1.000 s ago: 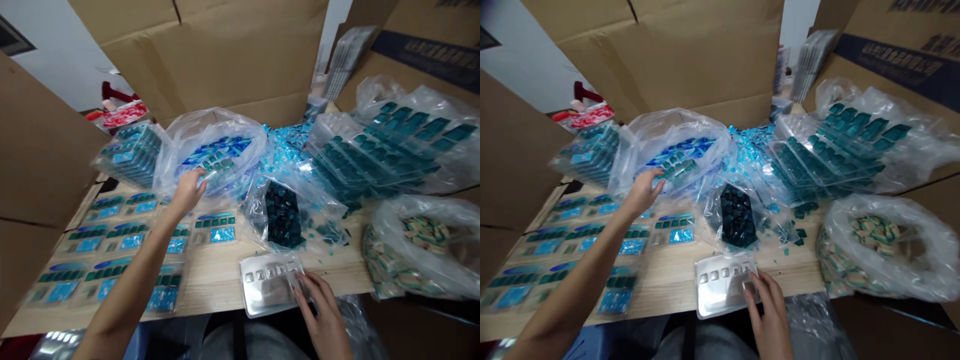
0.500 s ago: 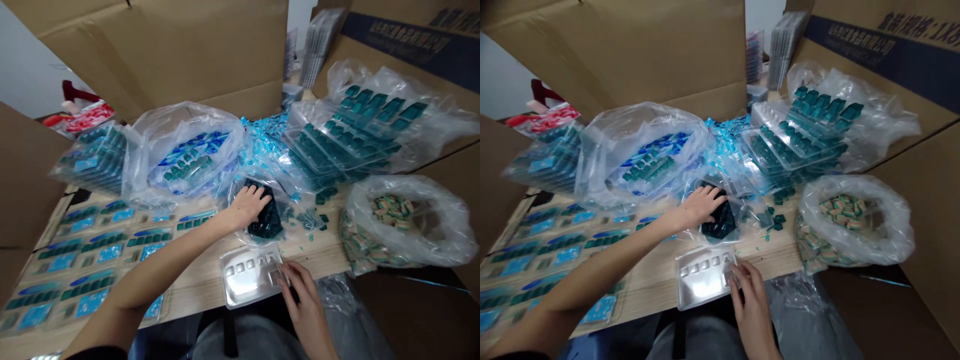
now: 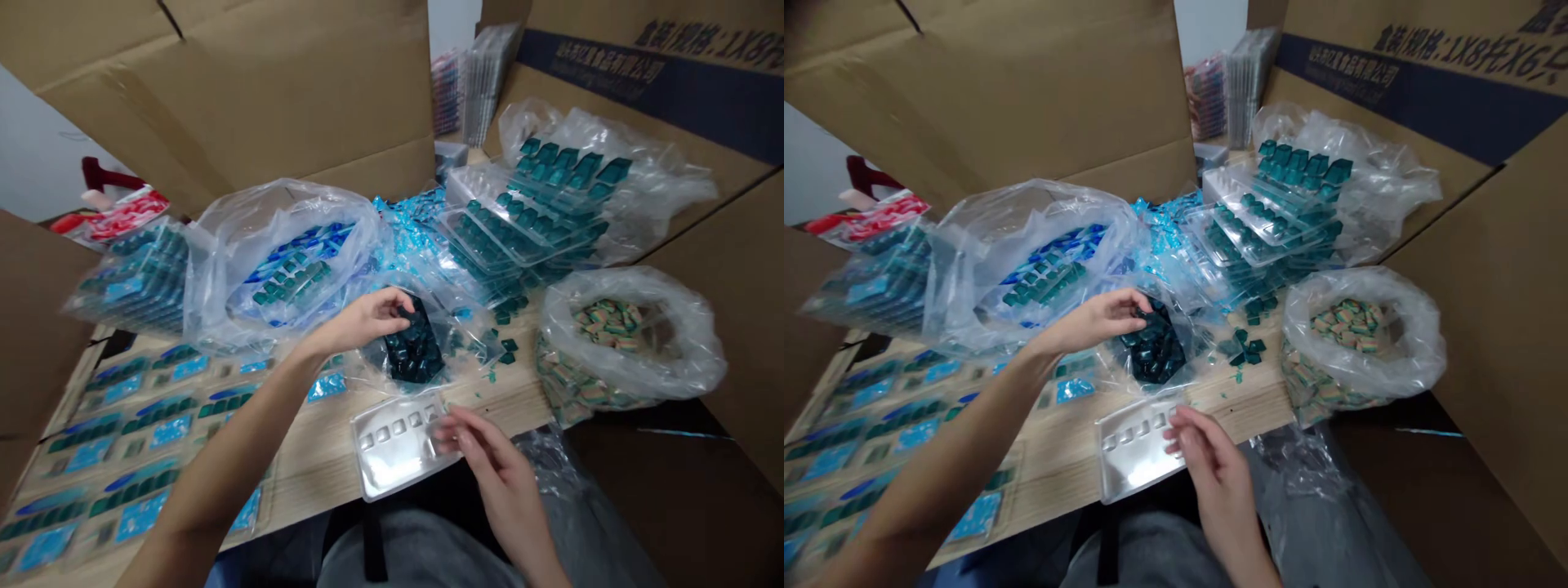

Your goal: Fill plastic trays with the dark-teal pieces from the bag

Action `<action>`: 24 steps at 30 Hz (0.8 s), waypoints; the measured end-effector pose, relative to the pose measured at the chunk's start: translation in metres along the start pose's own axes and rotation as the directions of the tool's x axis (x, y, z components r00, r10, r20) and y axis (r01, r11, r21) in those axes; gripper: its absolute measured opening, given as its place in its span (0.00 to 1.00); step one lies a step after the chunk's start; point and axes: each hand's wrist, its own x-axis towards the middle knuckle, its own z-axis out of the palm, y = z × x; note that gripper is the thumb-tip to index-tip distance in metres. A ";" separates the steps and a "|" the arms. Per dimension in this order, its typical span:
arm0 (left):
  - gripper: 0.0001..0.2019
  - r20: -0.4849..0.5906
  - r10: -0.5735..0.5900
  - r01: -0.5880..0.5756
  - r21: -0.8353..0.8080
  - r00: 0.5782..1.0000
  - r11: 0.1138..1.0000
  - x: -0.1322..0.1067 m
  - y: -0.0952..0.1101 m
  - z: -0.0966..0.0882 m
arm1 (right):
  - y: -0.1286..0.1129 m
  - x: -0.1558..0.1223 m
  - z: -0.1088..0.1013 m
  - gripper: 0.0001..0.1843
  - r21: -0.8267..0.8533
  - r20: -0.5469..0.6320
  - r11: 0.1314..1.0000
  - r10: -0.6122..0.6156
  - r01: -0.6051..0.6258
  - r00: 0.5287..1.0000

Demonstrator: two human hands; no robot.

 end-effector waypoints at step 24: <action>0.08 -0.310 -0.218 -0.141 -0.815 0.925 0.562 -0.101 0.036 0.033 | -0.047 0.040 0.065 0.09 0.266 0.250 0.947 0.112 -0.180 0.962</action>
